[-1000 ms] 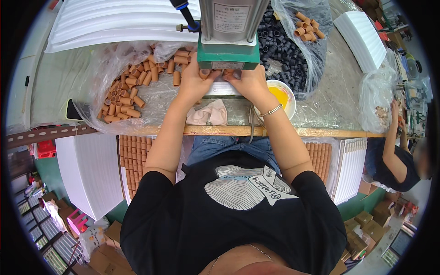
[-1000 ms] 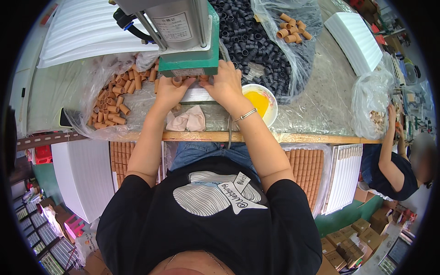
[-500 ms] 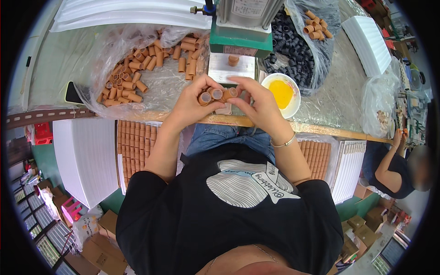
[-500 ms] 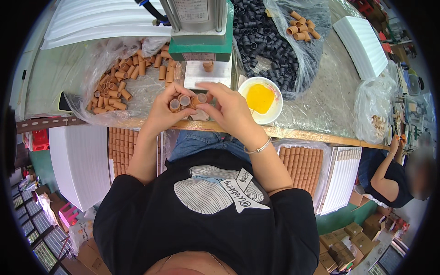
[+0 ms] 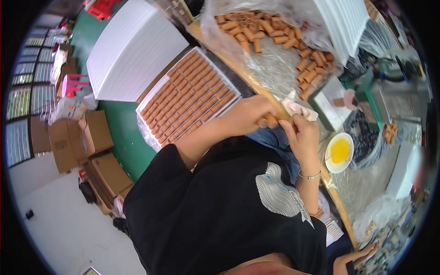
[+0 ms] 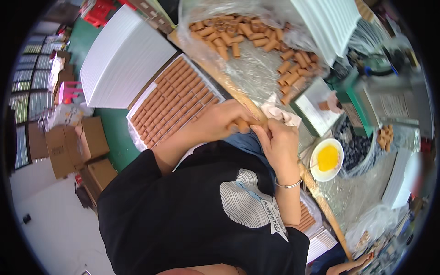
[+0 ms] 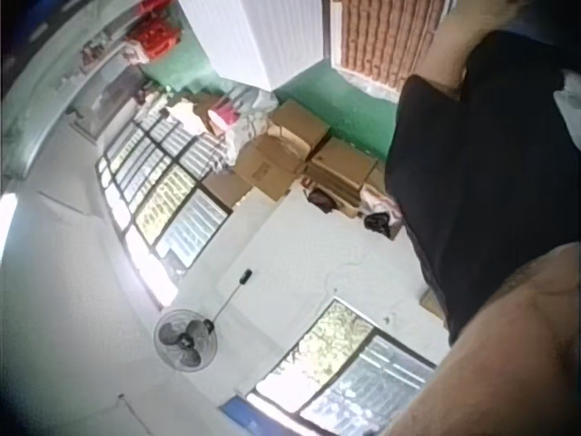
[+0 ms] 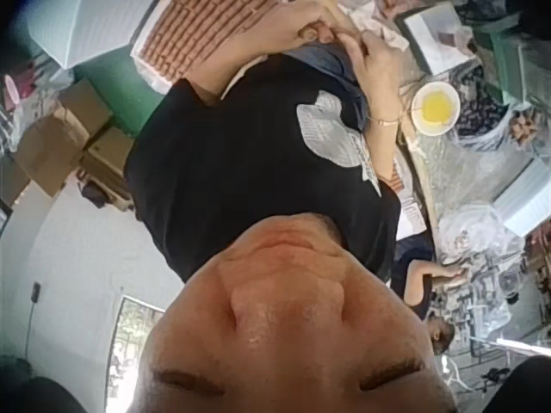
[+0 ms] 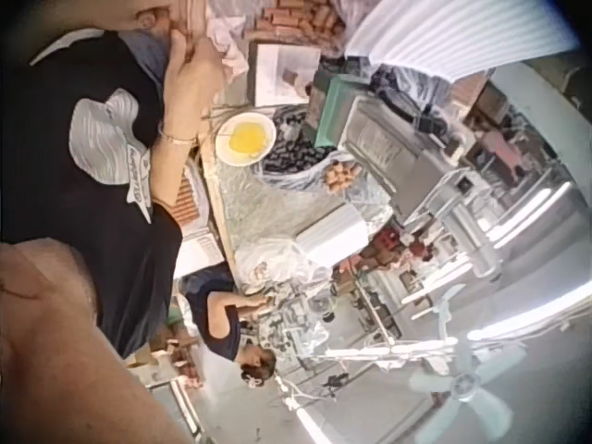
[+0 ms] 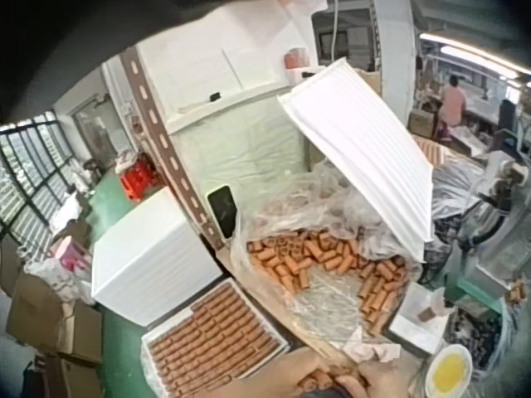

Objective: The recorder assembles small cylindrical parts by applying adhesive and using a manual press to join pieces.

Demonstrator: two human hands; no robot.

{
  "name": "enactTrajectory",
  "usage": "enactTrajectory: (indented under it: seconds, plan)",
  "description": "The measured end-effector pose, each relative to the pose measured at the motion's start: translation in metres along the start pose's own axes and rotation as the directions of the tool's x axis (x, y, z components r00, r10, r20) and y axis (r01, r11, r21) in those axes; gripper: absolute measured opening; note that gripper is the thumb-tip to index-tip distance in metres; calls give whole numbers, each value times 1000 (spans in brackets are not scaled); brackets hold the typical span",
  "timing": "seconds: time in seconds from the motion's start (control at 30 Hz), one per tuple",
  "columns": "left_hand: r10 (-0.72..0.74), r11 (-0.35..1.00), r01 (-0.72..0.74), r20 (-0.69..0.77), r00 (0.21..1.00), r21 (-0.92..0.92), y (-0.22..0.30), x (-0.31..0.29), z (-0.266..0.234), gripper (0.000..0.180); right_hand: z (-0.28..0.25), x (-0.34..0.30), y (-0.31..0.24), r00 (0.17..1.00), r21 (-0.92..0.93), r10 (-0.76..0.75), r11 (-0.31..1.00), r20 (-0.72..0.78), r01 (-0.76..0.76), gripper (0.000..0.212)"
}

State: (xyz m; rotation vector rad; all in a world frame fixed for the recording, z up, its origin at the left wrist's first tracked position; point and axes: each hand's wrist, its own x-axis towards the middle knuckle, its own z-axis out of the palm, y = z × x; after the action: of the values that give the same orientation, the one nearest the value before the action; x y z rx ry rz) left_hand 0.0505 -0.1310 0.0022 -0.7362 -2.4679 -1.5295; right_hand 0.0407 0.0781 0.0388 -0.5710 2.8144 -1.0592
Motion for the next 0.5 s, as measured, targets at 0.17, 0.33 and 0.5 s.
enactTrajectory:
  seconds: [0.17, 0.33, 0.5]
  plan:
    - [-645, 682, 708, -306, 700, 183, -56, -93, -114, 26, 12, 14, -13, 999, 146, 54, 988, 9, -54, 20]
    - [-594, 500, 824, -586, 551, 269, -192, -210, -208, 31, 30, 16, -1, 993, 33, -104, 994, -62, 107, 19]
    - [-730, 289, 884, -513, 452, 367, -235, -210, -233, 36, 30, 17, -11, 1000, 98, 1, 995, -5, -1, 15]
